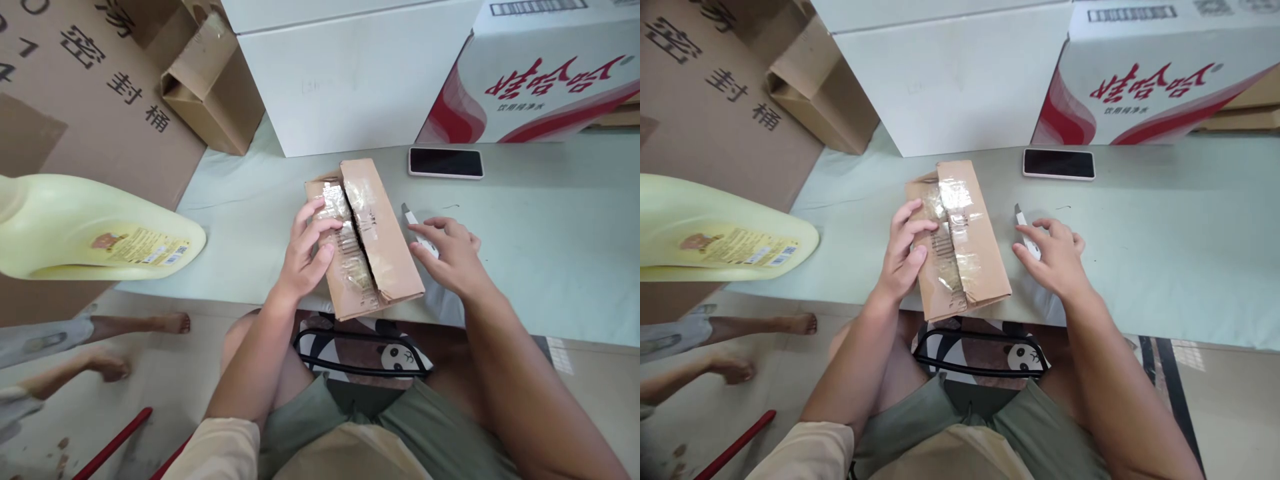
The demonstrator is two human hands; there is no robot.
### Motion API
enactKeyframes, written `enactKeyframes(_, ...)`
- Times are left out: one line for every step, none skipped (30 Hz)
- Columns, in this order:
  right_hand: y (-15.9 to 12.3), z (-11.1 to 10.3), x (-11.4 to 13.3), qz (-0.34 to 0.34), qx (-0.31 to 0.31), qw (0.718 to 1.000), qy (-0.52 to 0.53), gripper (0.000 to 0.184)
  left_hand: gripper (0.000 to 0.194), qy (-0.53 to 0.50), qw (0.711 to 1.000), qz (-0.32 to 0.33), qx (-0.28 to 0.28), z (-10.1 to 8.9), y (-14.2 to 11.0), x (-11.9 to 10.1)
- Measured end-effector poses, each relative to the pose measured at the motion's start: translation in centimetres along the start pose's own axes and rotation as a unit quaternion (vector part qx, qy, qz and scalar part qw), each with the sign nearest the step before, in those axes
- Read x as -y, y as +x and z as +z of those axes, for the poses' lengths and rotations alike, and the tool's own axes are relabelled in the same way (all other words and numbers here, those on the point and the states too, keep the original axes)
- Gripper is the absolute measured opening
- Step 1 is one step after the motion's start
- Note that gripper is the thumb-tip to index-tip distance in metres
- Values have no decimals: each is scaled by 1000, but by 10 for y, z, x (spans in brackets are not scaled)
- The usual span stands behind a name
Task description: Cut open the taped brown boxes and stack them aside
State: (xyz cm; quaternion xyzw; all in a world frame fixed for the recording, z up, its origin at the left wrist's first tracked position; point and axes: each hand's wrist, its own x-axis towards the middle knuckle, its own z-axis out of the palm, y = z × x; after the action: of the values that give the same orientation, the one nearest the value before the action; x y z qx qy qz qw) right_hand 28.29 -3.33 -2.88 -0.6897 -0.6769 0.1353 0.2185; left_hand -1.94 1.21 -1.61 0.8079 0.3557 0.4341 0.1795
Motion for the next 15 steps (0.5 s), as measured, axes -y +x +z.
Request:
enactKeyframes(0,0,-1,4,-2,1000,7,53,39,-2,1000,0,0,0,0,0)
enactKeyframes(0,0,-1,8,-3,1000,14,53,39,-5,1000,0,0,0,0,-1)
enactKeyframes(0,1,-2,9,-4,1000,21,53,39,-6,1000,-1,0,0,0,-1)
enactKeyframes(1,2,-3,9,-3,1000,26,54,40,-5,1000,-3,0,0,0,-1)
enactKeyframes(1,4,-4,9,4,1000,27,55,41,-2,1000,-5,2,0,0,0)
enactKeyframes(1,5,-5,8,14,1000,25,56,43,3,1000,-9,5,-1,0,0)
enactKeyframes(1,7,-6,7,28,999,22,59,44,9,1000,-12,8,-1,-1,0)
enactKeyframes(2,8,-6,8,41,999,19,61,46,13,1000,-16,10,-1,-1,1)
enactKeyframes(2,8,-7,9,48,999,20,63,46,16,1000,-18,12,-1,-1,1)
enactKeyframes(2,7,-7,8,45,999,30,66,46,16,1000,-19,12,-1,-1,1)
enactKeyframes(1,5,-6,0,34,998,52,66,45,15,1000,-21,11,0,-1,1)
enactKeyframes(0,1,-4,-19,21,995,91,66,44,13,1000,-21,10,0,-1,1)
enactKeyframes(-1,-4,0,-49,11,988,144,66,44,13,1000,-21,9,0,-1,0)
enactKeyframes(-3,-9,5,-89,12,975,203,66,44,13,1000,-22,9,1,-1,0)
enactKeyframes(-6,-15,11,-132,30,957,257,68,44,13,1000,-21,8,1,0,-1)
